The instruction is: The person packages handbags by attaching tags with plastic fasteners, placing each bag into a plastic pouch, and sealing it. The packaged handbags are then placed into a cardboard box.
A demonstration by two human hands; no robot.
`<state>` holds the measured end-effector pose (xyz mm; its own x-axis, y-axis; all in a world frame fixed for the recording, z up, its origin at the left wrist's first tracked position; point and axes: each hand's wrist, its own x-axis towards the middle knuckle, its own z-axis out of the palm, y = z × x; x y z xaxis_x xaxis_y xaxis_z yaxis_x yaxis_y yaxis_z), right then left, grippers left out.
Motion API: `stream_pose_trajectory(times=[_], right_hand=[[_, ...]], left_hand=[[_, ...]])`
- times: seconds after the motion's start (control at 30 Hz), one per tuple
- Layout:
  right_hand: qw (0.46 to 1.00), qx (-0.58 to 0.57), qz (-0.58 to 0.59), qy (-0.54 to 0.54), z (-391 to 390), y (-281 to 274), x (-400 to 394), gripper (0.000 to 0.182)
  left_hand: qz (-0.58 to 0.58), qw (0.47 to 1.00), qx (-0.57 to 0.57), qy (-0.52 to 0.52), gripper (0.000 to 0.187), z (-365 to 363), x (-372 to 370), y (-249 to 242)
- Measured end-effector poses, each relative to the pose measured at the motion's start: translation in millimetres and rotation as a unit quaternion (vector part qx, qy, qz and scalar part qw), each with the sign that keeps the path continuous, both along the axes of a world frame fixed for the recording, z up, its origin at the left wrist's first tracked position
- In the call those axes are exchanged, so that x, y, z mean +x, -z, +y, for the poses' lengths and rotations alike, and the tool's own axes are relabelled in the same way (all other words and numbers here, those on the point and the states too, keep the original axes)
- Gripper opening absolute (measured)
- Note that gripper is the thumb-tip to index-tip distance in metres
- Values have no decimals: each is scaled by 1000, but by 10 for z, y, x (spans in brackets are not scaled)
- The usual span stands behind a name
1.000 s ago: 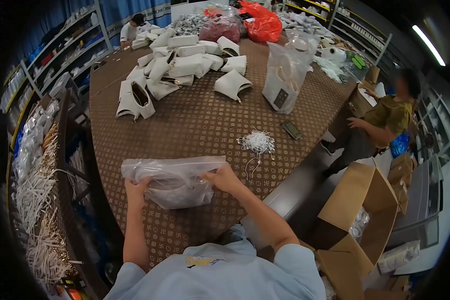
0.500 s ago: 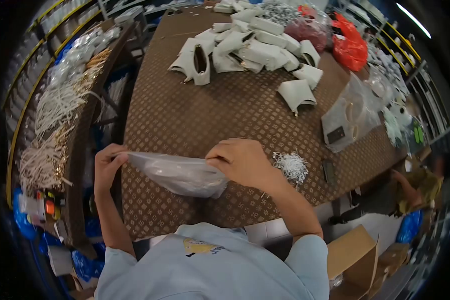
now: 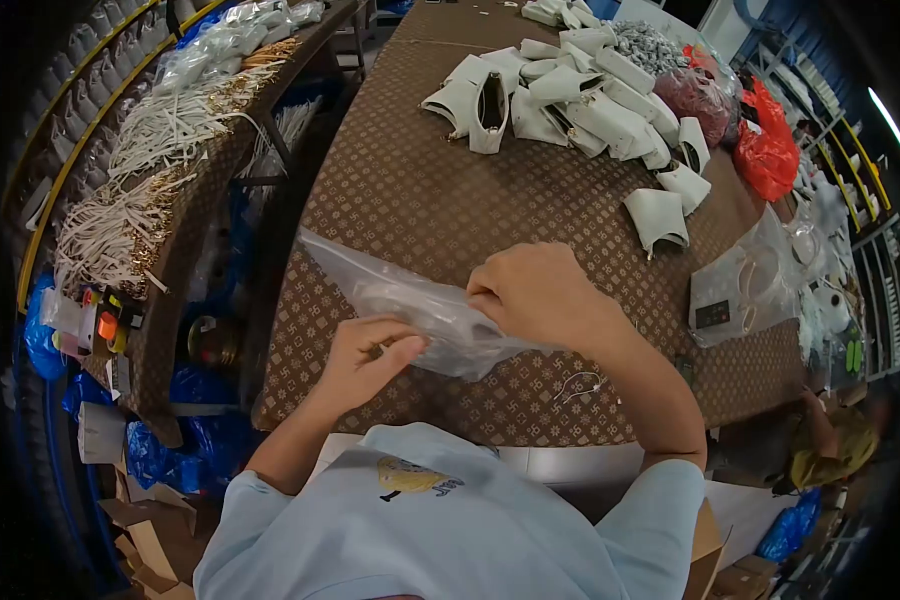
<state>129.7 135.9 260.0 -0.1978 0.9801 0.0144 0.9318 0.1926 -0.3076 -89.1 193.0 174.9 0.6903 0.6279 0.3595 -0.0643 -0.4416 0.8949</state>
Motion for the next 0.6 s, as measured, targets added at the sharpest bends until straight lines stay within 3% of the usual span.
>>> stream_pose_trajectory(times=[0.07,0.2,0.27,0.4,0.47,0.6], right_hand=[[1000,-16,-8,10,-20,-6,12,16],[997,-57,45,28,-62,-35,-12,19],[981,-131,130,50,-79,20,-11,24],[959,-156,229,66,-114,127,1,24],[928,-176,315,95,-116,168,42,23],[943,-161,273,103,-174,94,-16,20]], left_hand=[[67,982,-154,89,23,-22,105,43],[37,965,-242,92,35,-3,296,90],[53,934,-339,105,40,71,324,-64],[98,930,-333,124,43,139,358,-89],[66,914,-357,180,41,182,332,-28],[46,909,-365,195,39,170,319,-11]])
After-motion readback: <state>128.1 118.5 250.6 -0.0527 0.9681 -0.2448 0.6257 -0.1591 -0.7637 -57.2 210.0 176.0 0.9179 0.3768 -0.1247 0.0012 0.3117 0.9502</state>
